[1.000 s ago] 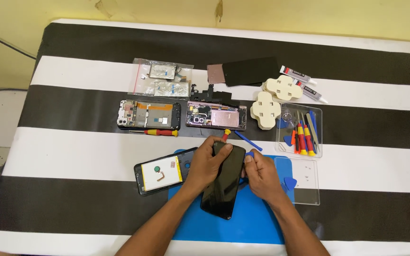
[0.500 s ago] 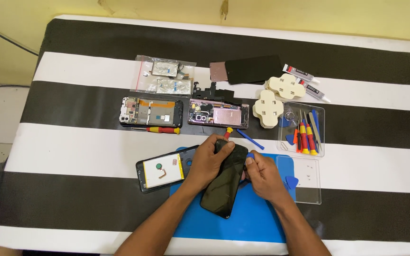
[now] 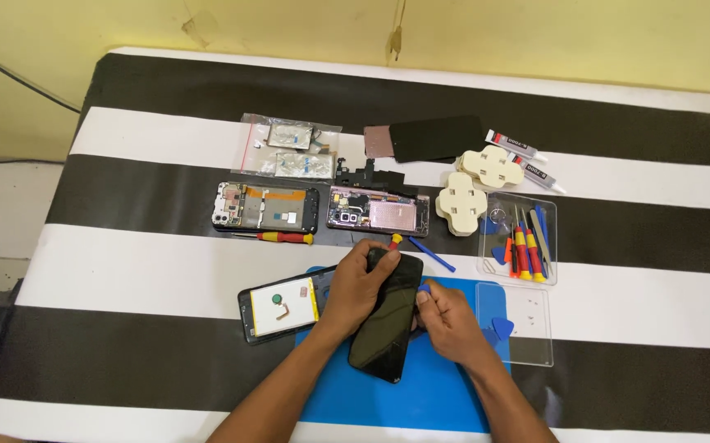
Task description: Disassembling a mobile phone using a prying tool to access and remove internal components
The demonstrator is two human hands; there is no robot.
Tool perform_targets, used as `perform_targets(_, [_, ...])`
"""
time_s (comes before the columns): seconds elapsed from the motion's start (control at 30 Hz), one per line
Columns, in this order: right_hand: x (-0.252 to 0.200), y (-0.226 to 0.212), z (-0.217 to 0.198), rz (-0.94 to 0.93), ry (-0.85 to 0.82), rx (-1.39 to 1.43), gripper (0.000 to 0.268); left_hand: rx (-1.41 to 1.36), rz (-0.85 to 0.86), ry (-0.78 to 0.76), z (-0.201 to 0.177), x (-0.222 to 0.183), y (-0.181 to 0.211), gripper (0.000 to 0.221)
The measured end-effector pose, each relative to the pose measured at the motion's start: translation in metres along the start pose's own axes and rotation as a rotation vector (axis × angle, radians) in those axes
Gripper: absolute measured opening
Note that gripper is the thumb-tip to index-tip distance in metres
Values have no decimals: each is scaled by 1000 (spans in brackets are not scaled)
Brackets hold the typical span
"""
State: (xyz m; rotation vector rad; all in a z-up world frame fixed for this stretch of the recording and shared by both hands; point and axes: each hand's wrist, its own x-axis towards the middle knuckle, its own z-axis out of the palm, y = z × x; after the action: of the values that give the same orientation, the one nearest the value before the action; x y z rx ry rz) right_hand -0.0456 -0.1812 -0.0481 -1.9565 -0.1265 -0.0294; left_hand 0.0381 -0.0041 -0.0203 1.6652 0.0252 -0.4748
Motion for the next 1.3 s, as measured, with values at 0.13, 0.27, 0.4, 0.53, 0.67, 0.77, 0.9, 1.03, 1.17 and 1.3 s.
perform_targets(0.13, [3,-8,-2,2,-8,3,39,-64,-11,-33,-1,-3,-1,34])
perform_targets(0.27, [11,-4,-10,-41,41,154,43,-250,85,-87,-2,-4,-1,38])
perform_targets(0.4, [12,-11,-19,34,128,224,42,-336,141,-162,3,-14,11,58])
perform_targets(0.53, [13,-6,-22,36,203,260,41,-129,103,-244,5,-19,10,71])
perform_targets(0.67, [16,-16,-20,70,192,194,43,-179,91,-189,3,-2,-14,40])
perform_targets(0.77, [16,-24,-18,63,161,218,43,-276,49,-181,2,-4,-12,30])
perform_targets(0.9, [21,-25,-20,35,126,241,44,-317,26,-176,2,1,-6,27])
perform_targets(1.03, [10,-22,-15,59,113,247,45,-212,-29,-168,-4,-6,-7,29])
perform_targets(1.17, [25,-13,-22,12,98,229,44,-171,57,-169,-3,4,19,33])
perform_targets(1.3, [16,-10,-21,3,107,275,44,-290,57,-182,-2,9,-11,28])
